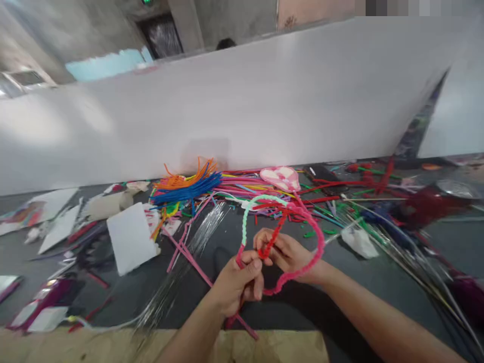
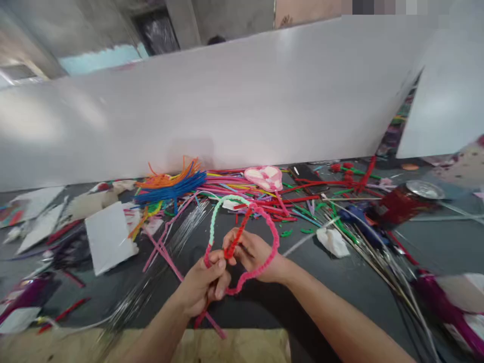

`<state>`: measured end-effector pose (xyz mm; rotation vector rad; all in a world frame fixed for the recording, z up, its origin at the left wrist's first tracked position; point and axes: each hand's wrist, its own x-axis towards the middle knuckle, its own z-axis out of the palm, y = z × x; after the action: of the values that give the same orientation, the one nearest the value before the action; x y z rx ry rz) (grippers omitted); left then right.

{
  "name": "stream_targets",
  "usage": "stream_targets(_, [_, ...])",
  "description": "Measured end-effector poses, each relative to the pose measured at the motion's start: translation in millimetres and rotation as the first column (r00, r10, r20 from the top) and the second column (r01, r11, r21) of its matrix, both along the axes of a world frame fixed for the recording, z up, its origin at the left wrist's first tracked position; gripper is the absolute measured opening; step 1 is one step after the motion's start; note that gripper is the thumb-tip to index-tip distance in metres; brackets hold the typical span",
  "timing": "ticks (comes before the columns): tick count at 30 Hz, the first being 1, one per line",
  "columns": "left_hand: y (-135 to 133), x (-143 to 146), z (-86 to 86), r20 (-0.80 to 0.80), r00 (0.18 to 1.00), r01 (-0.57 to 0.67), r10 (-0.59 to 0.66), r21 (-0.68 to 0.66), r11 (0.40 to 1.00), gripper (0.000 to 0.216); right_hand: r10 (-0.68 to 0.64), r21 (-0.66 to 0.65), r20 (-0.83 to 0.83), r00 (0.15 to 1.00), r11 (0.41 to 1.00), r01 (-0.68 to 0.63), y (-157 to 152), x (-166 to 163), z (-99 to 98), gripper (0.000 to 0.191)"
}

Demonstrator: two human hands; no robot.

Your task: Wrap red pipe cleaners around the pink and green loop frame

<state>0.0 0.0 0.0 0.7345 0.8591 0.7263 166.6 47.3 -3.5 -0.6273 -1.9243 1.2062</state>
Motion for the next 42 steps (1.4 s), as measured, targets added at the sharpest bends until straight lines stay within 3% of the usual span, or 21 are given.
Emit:
stream_targets(9, [3,1,3.5,-0.046,0.998,-0.042,0.045,0.069,0.997,0.036,0.051,-0.146,-0.017,0.999,0.988,-0.053,0,2,5.3,0.029])
stream_targets(14, [6,1,3.0,-0.081,0.982,-0.161,0.171,0.116,0.980,0.037,0.034,-0.275,-0.055,0.998,0.960,-0.048,0,3,6.0,0.027])
stream_targets(20, [7,2,2.6,-0.090,0.948,-0.291,0.306,0.151,0.945,0.035,-0.029,-0.280,0.007,1.000,0.960,0.030,2,3,9.2,0.025])
stream_targets(27, [9,3,0.8,-0.120,0.930,-0.321,0.347,0.189,0.928,0.043,-0.039,-0.319,-0.052,0.998,0.947,0.020,4,1,4.3,0.022])
stream_targets(30, [13,1,0.9,-0.131,0.894,-0.398,0.428,0.207,0.894,0.045,-0.208,-0.328,-0.085,0.974,0.929,0.170,9,2,-1.4,0.021])
stream_targets(34, [19,-4,0.3,-0.120,0.813,-0.529,0.570,0.256,0.809,0.052,-0.603,-0.362,-0.163,0.781,0.773,0.521,14,7,-2.2,0.021])
stream_targets(36, [21,-6,-0.8,-0.140,0.787,-0.552,0.601,0.274,0.788,0.055,-0.641,-0.307,-0.163,0.750,0.756,0.579,9,8,3.5,0.016])
stream_targets(39, [21,-6,-2.6,-0.206,0.764,-0.533,0.612,0.333,0.778,0.053,-0.481,-0.083,-0.004,0.877,0.874,0.479,-6,3,15.0,0.013])
stream_targets(42, [18,-3,-3.1,-0.255,0.757,-0.478,0.602,0.413,0.775,0.047,-0.384,0.100,0.188,0.904,0.923,0.371,-19,-4,20.8,0.021])
